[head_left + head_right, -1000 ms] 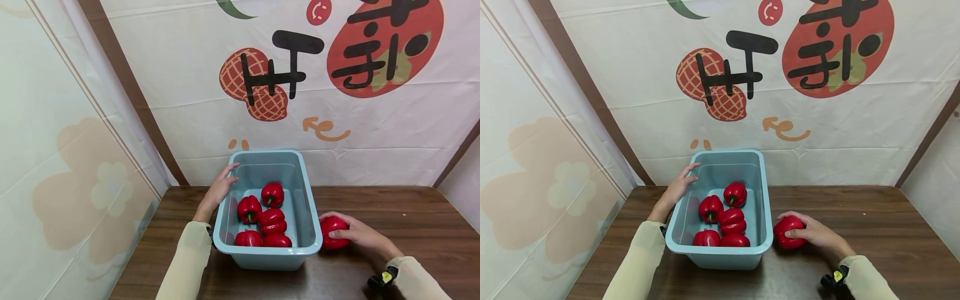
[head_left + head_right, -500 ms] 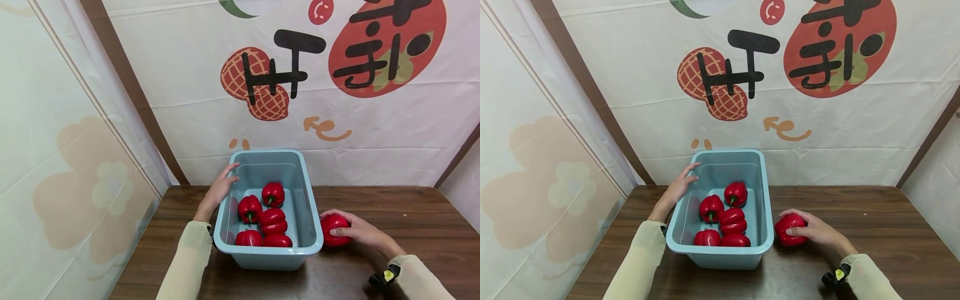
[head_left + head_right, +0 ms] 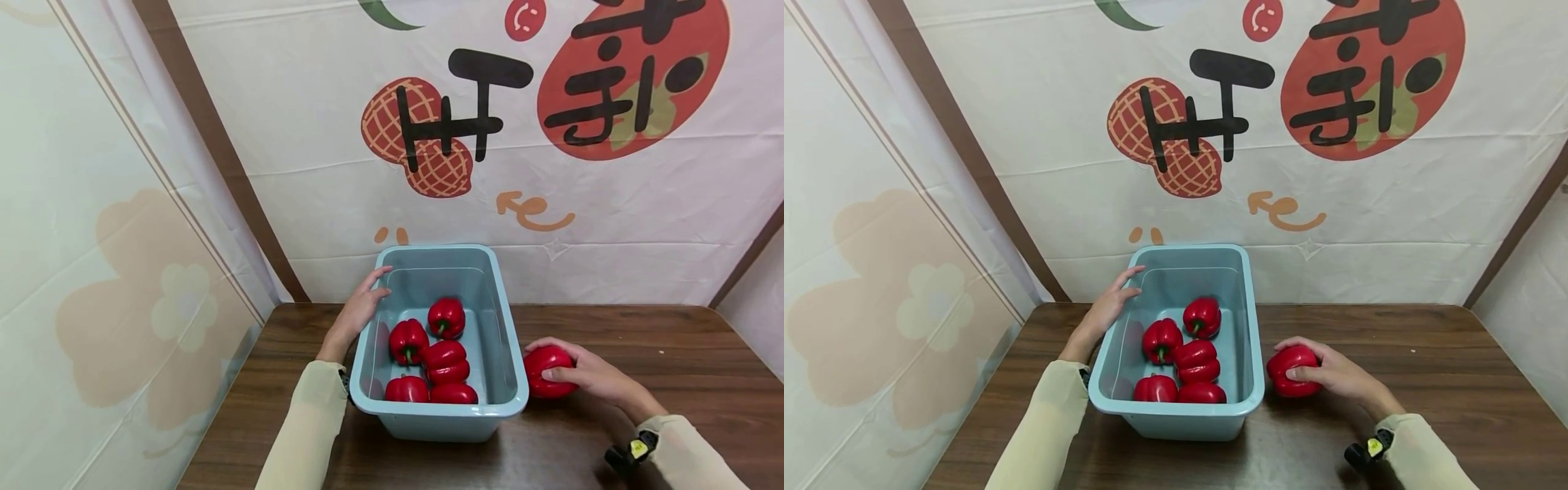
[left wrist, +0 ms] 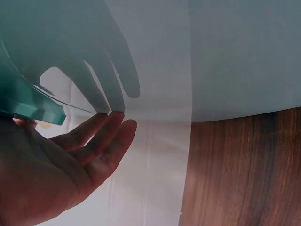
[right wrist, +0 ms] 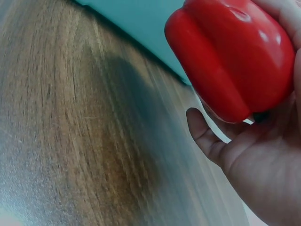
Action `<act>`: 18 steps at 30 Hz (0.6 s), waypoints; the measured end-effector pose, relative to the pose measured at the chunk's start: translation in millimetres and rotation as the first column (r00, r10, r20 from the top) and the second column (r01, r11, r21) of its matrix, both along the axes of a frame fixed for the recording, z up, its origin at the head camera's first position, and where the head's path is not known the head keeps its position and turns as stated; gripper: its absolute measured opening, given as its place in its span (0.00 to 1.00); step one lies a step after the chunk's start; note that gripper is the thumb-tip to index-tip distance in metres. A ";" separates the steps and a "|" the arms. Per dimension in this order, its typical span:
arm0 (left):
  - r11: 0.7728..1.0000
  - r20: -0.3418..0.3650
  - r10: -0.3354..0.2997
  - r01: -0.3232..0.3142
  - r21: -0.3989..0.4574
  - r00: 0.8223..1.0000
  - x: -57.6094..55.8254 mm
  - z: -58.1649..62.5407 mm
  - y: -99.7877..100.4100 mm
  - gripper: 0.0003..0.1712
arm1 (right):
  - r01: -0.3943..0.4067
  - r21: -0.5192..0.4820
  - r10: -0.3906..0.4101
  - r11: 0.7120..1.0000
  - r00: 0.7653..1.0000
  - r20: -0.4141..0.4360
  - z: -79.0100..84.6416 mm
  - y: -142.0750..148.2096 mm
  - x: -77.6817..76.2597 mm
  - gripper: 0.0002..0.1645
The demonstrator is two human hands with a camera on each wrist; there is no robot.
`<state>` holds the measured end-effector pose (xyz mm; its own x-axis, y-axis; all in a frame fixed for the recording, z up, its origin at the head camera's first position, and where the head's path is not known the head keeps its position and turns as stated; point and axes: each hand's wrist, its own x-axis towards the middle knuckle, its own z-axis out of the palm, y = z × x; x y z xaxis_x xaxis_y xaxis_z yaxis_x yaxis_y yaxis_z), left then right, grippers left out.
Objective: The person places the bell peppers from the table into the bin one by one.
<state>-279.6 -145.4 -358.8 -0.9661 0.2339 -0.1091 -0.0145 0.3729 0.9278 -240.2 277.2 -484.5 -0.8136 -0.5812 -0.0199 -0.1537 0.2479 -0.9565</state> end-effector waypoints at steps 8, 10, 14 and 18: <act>1.000 0.012 -0.001 0.001 0.005 1.000 0.0 1.2 0.5 0.31 | -0.009 -0.012 0.009 1.000 1.000 -0.023 5.8 0.9 0.3 0.26; 1.000 0.011 -0.002 0.002 0.006 1.000 0.2 1.4 0.5 0.31 | 0.007 -0.004 -0.007 1.000 1.000 -0.015 7.4 1.2 0.4 0.26; 1.000 0.008 -0.002 0.002 0.007 1.000 0.8 1.9 0.4 0.31 | 0.032 0.011 -0.032 0.999 0.999 -0.012 11.1 1.3 0.9 0.27; 1.000 0.004 -0.003 0.003 0.003 1.000 1.3 2.2 0.6 0.31 | 0.030 -0.001 -0.030 1.000 0.999 -0.030 14.5 2.0 0.2 0.27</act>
<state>-278.3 -144.8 -356.6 -0.9651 0.2368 -0.1124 -0.0173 0.3704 0.9287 -239.9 279.2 -470.0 -0.8310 -0.5562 0.0047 -0.1746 0.2528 -0.9516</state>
